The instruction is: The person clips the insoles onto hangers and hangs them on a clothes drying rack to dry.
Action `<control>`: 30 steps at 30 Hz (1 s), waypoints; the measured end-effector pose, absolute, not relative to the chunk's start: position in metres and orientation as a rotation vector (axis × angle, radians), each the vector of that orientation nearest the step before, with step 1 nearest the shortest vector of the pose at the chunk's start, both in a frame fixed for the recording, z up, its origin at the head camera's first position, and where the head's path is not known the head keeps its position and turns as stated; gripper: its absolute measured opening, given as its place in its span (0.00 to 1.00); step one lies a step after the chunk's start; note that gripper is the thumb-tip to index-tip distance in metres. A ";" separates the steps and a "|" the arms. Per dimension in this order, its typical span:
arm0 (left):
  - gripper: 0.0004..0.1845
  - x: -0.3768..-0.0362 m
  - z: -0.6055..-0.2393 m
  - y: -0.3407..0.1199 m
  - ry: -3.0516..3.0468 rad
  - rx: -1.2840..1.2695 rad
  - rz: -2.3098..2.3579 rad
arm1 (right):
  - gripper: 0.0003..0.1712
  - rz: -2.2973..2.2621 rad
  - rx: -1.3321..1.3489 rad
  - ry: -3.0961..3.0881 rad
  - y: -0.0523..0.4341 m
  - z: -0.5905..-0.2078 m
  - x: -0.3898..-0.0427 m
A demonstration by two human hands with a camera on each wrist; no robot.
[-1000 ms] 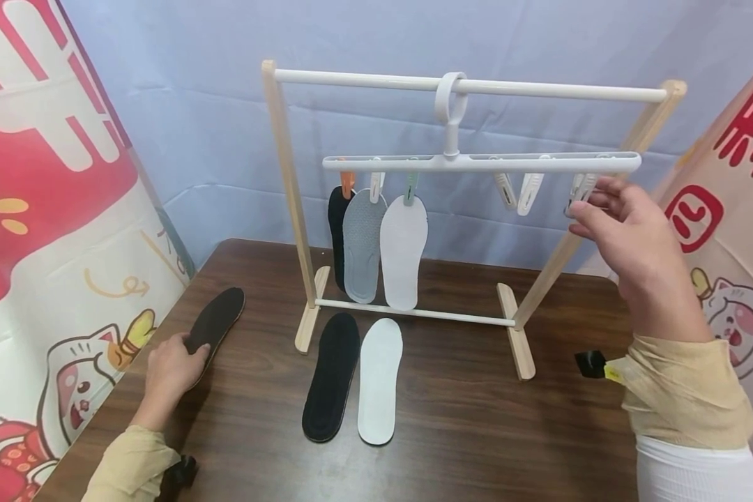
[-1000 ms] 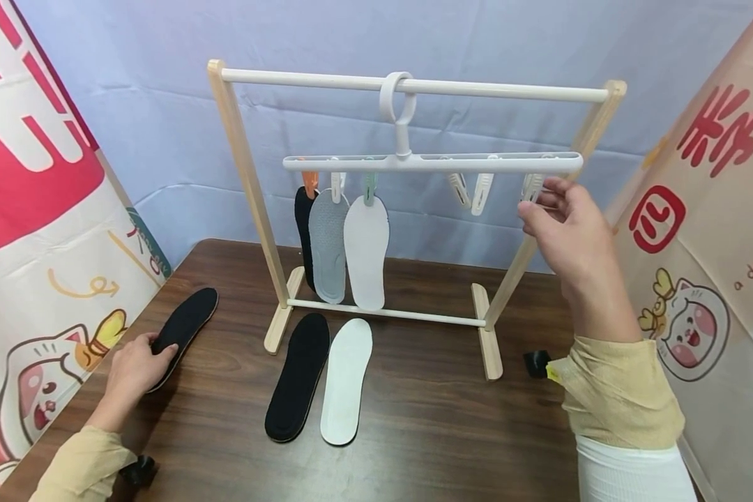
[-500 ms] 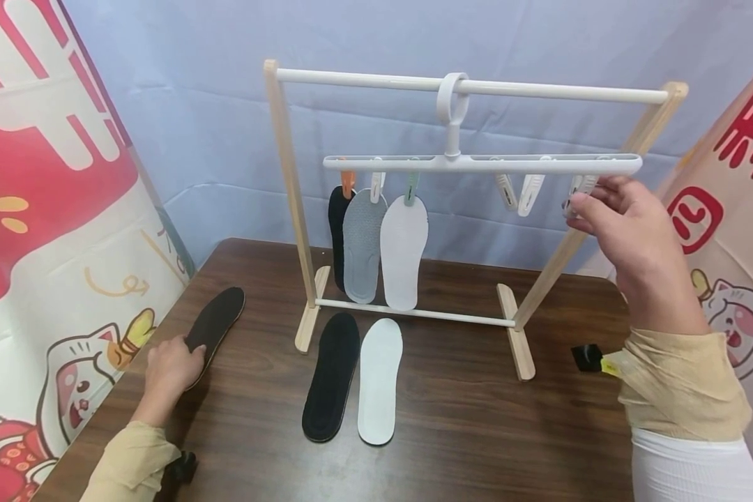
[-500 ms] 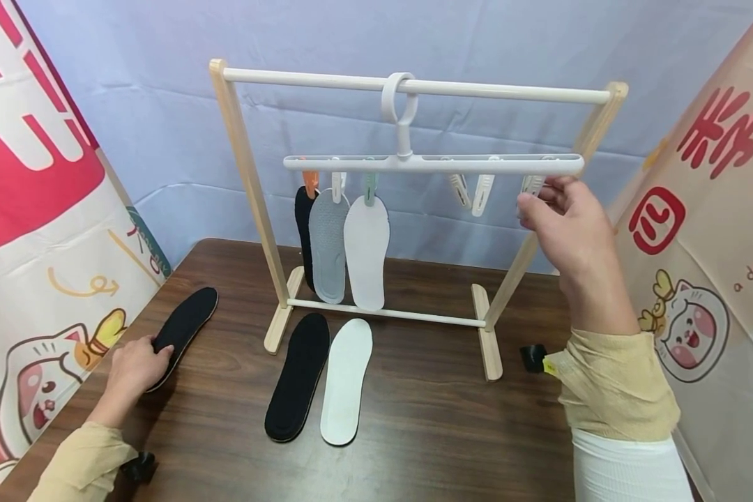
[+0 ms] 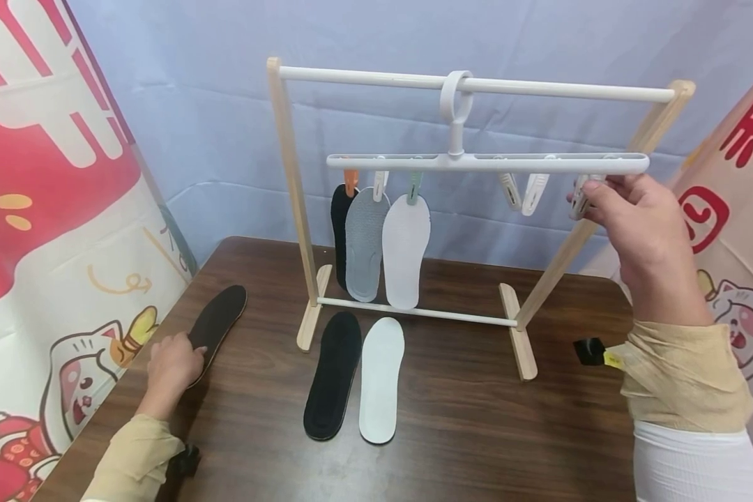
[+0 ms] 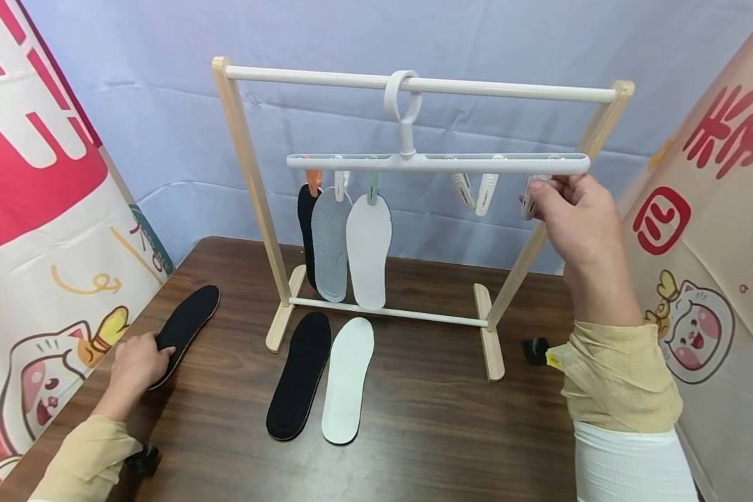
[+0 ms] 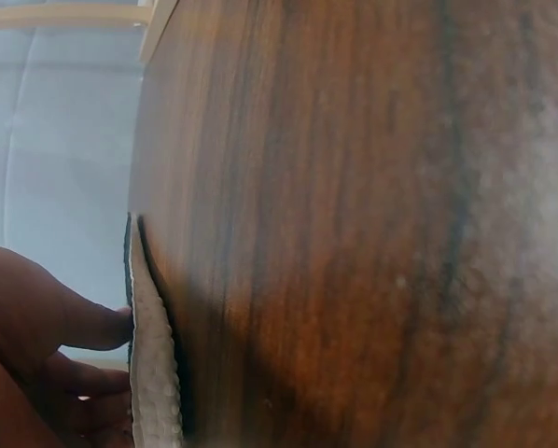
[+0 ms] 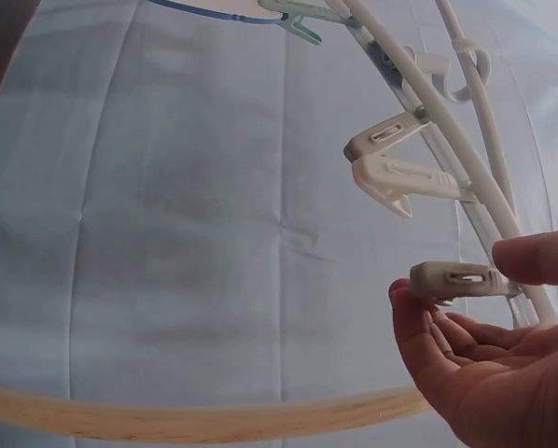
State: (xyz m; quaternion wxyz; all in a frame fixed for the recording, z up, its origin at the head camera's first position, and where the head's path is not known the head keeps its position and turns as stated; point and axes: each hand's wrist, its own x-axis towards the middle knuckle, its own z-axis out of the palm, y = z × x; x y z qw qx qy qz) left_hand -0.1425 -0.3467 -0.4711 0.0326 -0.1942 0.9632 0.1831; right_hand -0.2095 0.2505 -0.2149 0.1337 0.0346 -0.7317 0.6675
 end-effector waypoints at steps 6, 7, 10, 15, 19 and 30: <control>0.30 -0.144 -0.472 -0.347 2.987 -0.607 0.581 | 0.09 1.941 0.167 -2.071 0.250 -0.217 -0.208; 0.31 -0.145 -0.472 -0.347 2.998 -0.597 0.578 | 0.08 1.945 0.173 -2.064 0.250 -0.218 -0.208; 0.31 -0.146 -0.472 -0.348 3.043 -0.545 0.552 | 0.07 1.975 0.187 -2.033 0.250 -0.219 -0.208; 0.30 -0.150 -0.469 -0.352 3.106 -0.454 0.500 | 0.05 2.032 0.203 -2.007 0.252 -0.221 -0.210; 0.29 -0.151 -0.465 -0.354 3.068 -0.487 0.570 | 0.04 2.050 0.184 -2.038 0.254 -0.221 -0.212; 0.19 -0.148 -0.452 -0.353 3.001 -0.555 0.787 | 0.04 2.127 0.241 -1.988 0.254 -0.223 -0.211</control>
